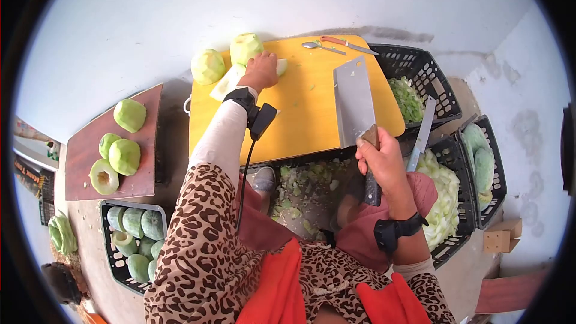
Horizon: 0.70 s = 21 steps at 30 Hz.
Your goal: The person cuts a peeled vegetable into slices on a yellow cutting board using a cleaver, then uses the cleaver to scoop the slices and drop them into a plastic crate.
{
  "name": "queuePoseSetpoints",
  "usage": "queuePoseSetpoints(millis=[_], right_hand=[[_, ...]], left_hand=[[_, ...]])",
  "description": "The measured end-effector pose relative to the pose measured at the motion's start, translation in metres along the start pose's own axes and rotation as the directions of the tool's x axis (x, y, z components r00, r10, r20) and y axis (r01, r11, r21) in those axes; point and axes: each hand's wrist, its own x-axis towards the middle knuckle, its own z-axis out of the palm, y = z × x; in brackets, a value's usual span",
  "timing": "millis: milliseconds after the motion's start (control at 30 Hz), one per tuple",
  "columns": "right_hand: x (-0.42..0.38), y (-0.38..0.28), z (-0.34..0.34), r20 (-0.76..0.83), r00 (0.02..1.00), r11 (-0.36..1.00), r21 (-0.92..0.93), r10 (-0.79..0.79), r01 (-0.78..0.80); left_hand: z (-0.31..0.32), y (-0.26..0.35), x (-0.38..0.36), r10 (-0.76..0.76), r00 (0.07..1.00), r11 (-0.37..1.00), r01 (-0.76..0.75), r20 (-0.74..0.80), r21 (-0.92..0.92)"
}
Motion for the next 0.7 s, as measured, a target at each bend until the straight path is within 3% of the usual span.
queuePoseSetpoints(millis=[267,467,567,700], right_hand=[[-0.001,0.003,0.001,-0.007,1.0,1.0,-0.03,0.006,-0.006],[-0.003,0.005,0.002,-0.062,0.998,0.999,-0.041,-0.03,0.027],[-0.001,0.011,0.0,-0.059,0.997,0.996,-0.072,-0.05,0.045],[-0.003,0.013,0.0,-0.052,0.997,0.989,-0.139,-0.057,0.05]], left_hand=[[-0.007,0.008,0.004,-0.061,0.988,0.998,0.063,0.144,-0.008],[0.011,0.016,0.015,-0.044,0.955,0.975,0.105,0.294,-0.196],[-0.024,0.037,-0.013,-0.077,0.897,0.86,0.281,0.436,-0.426],[-0.023,0.038,-0.021,-0.061,0.826,0.825,0.358,0.56,-0.437]])
